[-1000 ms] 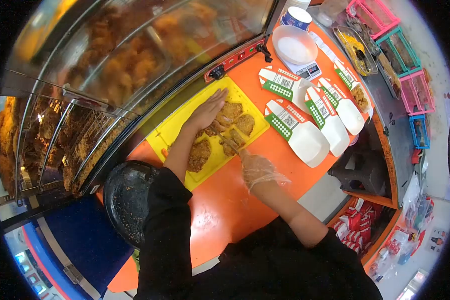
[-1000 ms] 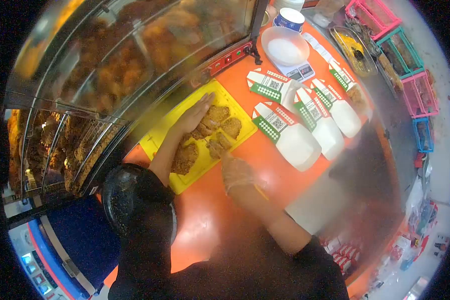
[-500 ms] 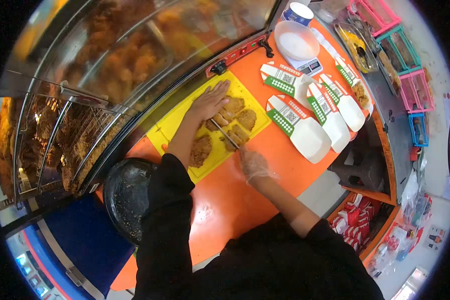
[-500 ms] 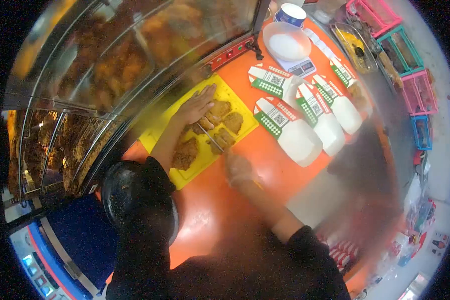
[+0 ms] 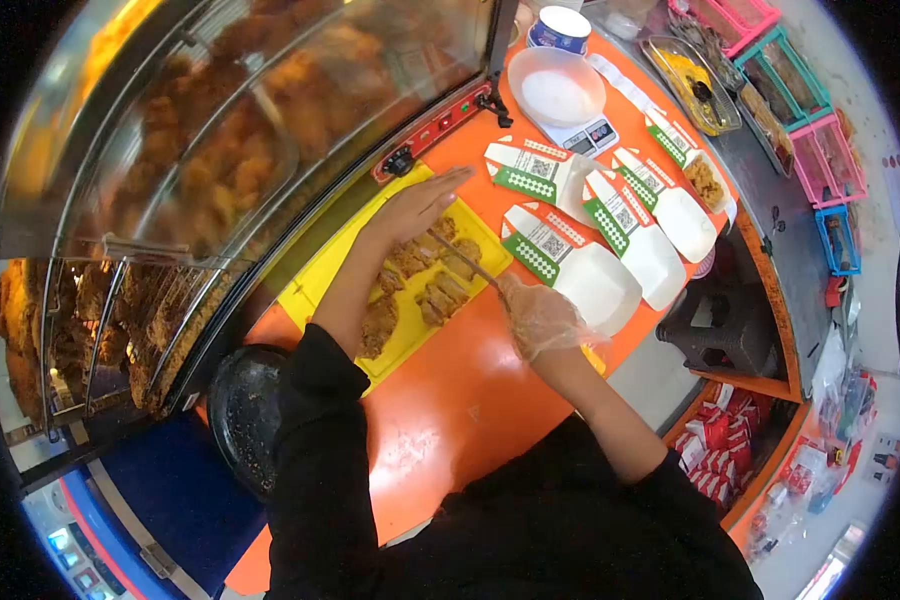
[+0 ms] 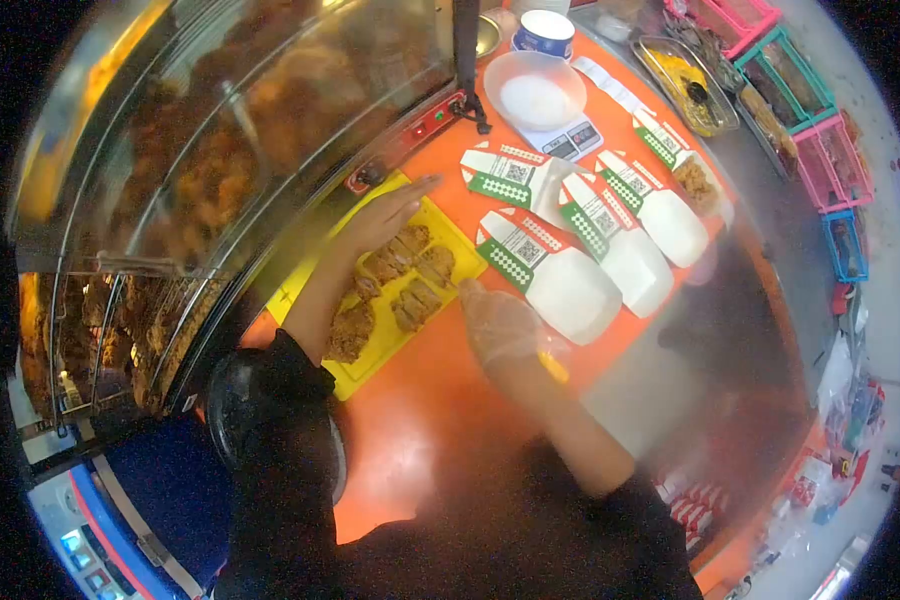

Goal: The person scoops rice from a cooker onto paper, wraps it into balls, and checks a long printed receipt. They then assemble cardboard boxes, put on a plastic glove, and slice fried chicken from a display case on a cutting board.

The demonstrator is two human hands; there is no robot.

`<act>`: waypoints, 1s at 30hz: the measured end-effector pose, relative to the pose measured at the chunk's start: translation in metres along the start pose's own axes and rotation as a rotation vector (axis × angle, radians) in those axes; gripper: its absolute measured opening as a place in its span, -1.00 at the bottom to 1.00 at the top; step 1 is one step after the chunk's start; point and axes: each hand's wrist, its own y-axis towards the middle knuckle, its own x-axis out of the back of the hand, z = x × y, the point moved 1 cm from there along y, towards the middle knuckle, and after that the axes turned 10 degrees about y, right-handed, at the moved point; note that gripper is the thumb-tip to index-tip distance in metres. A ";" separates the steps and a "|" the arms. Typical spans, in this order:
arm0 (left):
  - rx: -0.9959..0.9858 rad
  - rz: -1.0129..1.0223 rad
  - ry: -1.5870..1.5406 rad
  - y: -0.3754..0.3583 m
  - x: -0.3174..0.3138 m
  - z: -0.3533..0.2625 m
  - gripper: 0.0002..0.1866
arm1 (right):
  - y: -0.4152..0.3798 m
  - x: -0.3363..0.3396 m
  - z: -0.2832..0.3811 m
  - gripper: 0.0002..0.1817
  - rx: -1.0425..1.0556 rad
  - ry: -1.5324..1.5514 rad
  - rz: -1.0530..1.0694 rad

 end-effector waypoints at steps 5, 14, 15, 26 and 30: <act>0.114 0.013 -0.051 0.004 -0.020 0.027 -0.53 | 0.020 -0.004 -0.010 -0.82 0.049 -0.022 -0.023; 0.100 0.002 0.140 0.004 -0.034 0.041 -0.45 | 0.035 -0.026 -0.013 -0.81 -0.053 -0.021 0.092; 0.081 0.030 0.257 0.005 -0.034 0.043 -0.44 | 0.039 -0.037 -0.018 -0.80 -0.041 -0.007 0.084; 0.072 0.053 0.267 0.010 -0.045 0.059 -0.45 | 0.053 -0.068 -0.033 -0.77 -0.030 0.119 0.029; 0.091 -0.080 0.038 0.013 -0.013 0.018 -0.53 | 0.028 -0.021 -0.015 -0.80 0.000 0.039 0.061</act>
